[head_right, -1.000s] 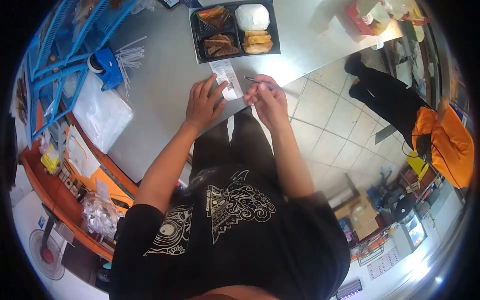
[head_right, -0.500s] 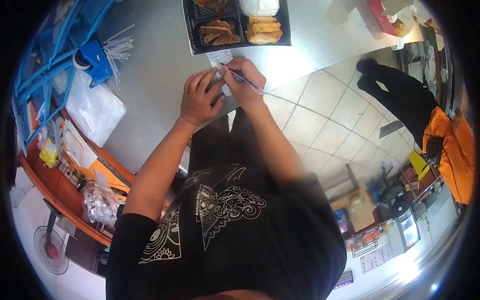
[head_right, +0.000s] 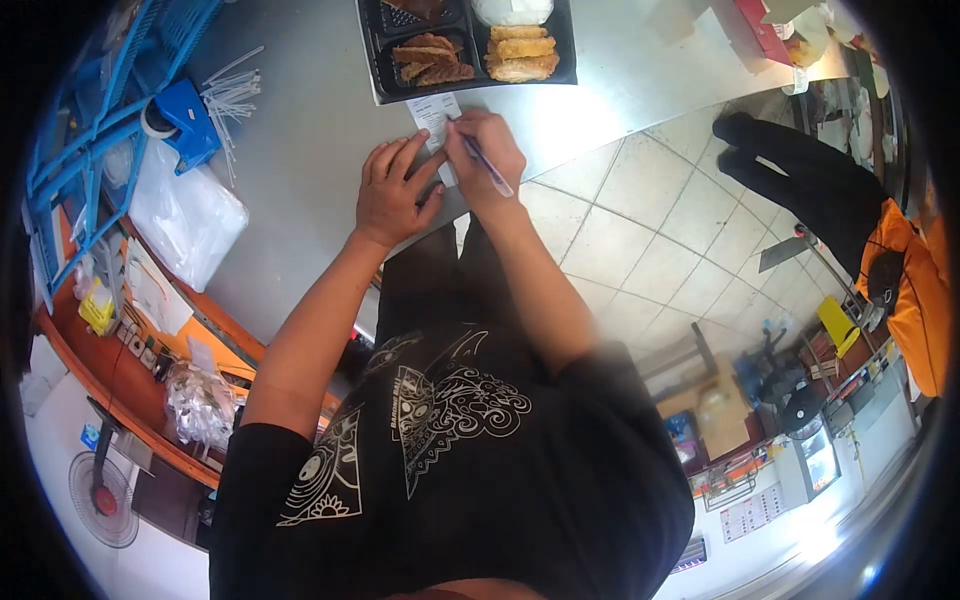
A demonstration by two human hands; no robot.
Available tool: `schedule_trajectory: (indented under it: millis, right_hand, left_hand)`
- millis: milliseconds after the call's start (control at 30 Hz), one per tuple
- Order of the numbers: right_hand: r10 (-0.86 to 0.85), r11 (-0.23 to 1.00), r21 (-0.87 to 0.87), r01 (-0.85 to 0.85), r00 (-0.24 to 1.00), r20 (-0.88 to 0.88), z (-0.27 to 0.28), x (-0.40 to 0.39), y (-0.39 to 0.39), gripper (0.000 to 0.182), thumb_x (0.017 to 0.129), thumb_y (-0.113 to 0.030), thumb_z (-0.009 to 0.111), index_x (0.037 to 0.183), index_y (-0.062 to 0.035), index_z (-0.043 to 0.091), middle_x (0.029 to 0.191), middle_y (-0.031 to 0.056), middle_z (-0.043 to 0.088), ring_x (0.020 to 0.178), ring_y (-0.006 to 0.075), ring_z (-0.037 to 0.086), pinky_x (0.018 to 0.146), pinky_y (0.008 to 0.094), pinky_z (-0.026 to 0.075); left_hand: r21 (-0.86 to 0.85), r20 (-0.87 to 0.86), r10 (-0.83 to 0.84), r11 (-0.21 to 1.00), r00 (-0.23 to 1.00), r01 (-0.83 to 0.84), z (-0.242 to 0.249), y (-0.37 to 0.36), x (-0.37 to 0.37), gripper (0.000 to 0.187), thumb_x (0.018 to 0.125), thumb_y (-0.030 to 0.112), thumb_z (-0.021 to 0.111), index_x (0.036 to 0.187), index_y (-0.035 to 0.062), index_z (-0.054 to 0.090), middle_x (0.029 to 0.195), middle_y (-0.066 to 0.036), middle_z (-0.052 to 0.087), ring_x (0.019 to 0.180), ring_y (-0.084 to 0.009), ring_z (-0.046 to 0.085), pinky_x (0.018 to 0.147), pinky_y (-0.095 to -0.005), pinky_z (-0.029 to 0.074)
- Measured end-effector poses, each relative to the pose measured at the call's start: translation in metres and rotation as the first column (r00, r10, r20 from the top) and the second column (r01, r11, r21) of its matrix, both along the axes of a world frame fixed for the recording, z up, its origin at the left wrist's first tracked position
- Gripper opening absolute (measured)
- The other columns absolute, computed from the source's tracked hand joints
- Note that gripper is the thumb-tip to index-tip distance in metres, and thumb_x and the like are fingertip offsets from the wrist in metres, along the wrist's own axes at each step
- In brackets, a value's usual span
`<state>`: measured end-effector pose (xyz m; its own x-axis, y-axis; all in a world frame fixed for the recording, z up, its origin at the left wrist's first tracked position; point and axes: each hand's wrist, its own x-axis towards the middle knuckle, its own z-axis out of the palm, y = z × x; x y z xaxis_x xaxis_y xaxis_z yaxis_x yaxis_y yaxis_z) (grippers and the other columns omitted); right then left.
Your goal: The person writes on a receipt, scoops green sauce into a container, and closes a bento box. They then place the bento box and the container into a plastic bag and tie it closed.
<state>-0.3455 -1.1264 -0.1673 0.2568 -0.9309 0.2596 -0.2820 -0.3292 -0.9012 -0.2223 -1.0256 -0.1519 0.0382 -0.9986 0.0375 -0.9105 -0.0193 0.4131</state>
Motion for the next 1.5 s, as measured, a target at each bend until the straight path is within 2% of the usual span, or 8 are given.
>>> schedule_trajectory:
  millis: [133, 200, 267, 1067, 1167, 1367, 1433, 1500]
  right_hand:
    - [0.11, 0.991, -0.076, -0.111, 0.994, -0.021, 0.002, -0.005, 0.0, 0.016, 0.077, 0.002, 0.073, 0.086, -0.0008, 0.06, 0.086, 0.0146, 0.064, 0.074, 0.0267, 0.065, 0.063, 0.033, 0.051]
    - [-0.109, 0.994, -0.035, 0.107, 0.992, -0.06, 0.002, -0.005, 0.002, 0.017, 0.076, 0.003, 0.073, 0.085, -0.0007, 0.059, 0.087, 0.015, 0.064, 0.076, 0.0274, 0.065, 0.065, 0.0336, 0.051]
    - [-0.109, 0.993, -0.045, 0.107, 0.993, -0.043, 0.002, -0.006, 0.003, 0.017, 0.076, 0.003, 0.074, 0.085, -0.0007, 0.059, 0.086, 0.0149, 0.065, 0.075, 0.027, 0.065, 0.064, 0.0326, 0.052]
    - [0.126, 0.985, -0.107, -0.133, 0.99, -0.068, 0.004, -0.005, 0.008, 0.016, 0.077, 0.003, 0.072, 0.083, -0.0009, 0.058, 0.086, 0.0144, 0.063, 0.071, 0.0287, 0.062, 0.061, 0.0343, 0.05]
    - [-0.02, 0.998, -0.067, 0.012, 0.994, -0.109, 0.004, -0.005, 0.009, 0.015, 0.077, 0.004, 0.071, 0.083, -0.0006, 0.058, 0.088, 0.0144, 0.063, 0.074, 0.0292, 0.063, 0.062, 0.0344, 0.051]
    - [0.14, 0.98, -0.127, -0.15, 0.986, -0.086, 0.005, -0.009, 0.006, 0.016, 0.078, 0.004, 0.069, 0.088, -0.0013, 0.058, 0.086, 0.0139, 0.062, 0.072, 0.0291, 0.062, 0.062, 0.0346, 0.05]
    - [-0.115, 0.987, -0.127, 0.101, 0.988, -0.107, 0.003, -0.006, 0.006, 0.018, 0.079, 0.001, 0.07, 0.093, -0.0021, 0.058, 0.085, 0.013, 0.061, 0.07, 0.0274, 0.062, 0.062, 0.0341, 0.05]
    - [-0.046, 0.999, 0.001, 0.046, 0.996, -0.071, 0.008, -0.007, 0.015, 0.02, 0.081, -0.002, 0.069, 0.097, -0.0021, 0.057, 0.082, 0.013, 0.062, 0.069, 0.0273, 0.063, 0.061, 0.0345, 0.051]
  left_hand:
    - [0.016, 0.014, -0.014, 1.0, 1.0, 0.014, -0.001, 0.001, 0.0, 0.043, 0.082, 0.032, 0.063, 0.125, 0.0236, 0.061, 0.14, -0.002, 0.046, 0.125, -0.0227, 0.041, 0.11, -0.042, 0.029]
    - [0.01, 0.02, -0.011, 1.0, 1.0, 0.011, 0.0, 0.0, 0.0, 0.044, 0.083, 0.032, 0.063, 0.126, 0.0245, 0.061, 0.14, -0.002, 0.046, 0.125, -0.0229, 0.041, 0.111, -0.0419, 0.029]
    - [0.006, 0.009, -0.005, 1.0, 1.0, 0.005, 0.0, 0.0, 0.0, 0.044, 0.083, 0.032, 0.062, 0.127, 0.0258, 0.06, 0.138, -0.003, 0.046, 0.126, -0.0233, 0.041, 0.111, -0.0422, 0.029]
    - [0.009, -0.018, -0.006, 1.0, 1.0, 0.006, -0.004, 0.003, 0.001, 0.04, 0.082, 0.032, 0.065, 0.12, 0.0223, 0.064, 0.136, -0.008, 0.044, 0.124, -0.0273, 0.041, 0.109, -0.0463, 0.032]
    - [-0.009, -0.016, -0.007, 1.0, 1.0, 0.006, -0.001, 0.001, 0.0, 0.041, 0.081, 0.031, 0.065, 0.121, 0.0228, 0.063, 0.136, -0.008, 0.044, 0.124, -0.0274, 0.041, 0.109, -0.0464, 0.032]
    - [0.0, -0.015, -0.009, 1.0, 1.0, 0.009, -0.003, 0.002, 0.001, 0.043, 0.081, 0.032, 0.064, 0.123, 0.0238, 0.062, 0.137, -0.008, 0.044, 0.124, -0.0276, 0.041, 0.11, -0.0462, 0.031]
    - [-0.023, -0.026, -0.004, 1.0, 1.0, 0.003, -0.001, 0.0, 0.001, 0.043, 0.081, 0.03, 0.065, 0.123, 0.0219, 0.062, 0.137, -0.008, 0.044, 0.123, -0.0284, 0.042, 0.109, -0.0462, 0.032]
    - [-0.053, -0.029, 0.002, 0.999, 1.0, -0.004, 0.0, 0.001, 0.0, 0.042, 0.081, 0.029, 0.065, 0.122, 0.02, 0.061, 0.136, -0.009, 0.045, 0.123, -0.0291, 0.042, 0.108, -0.0462, 0.032]
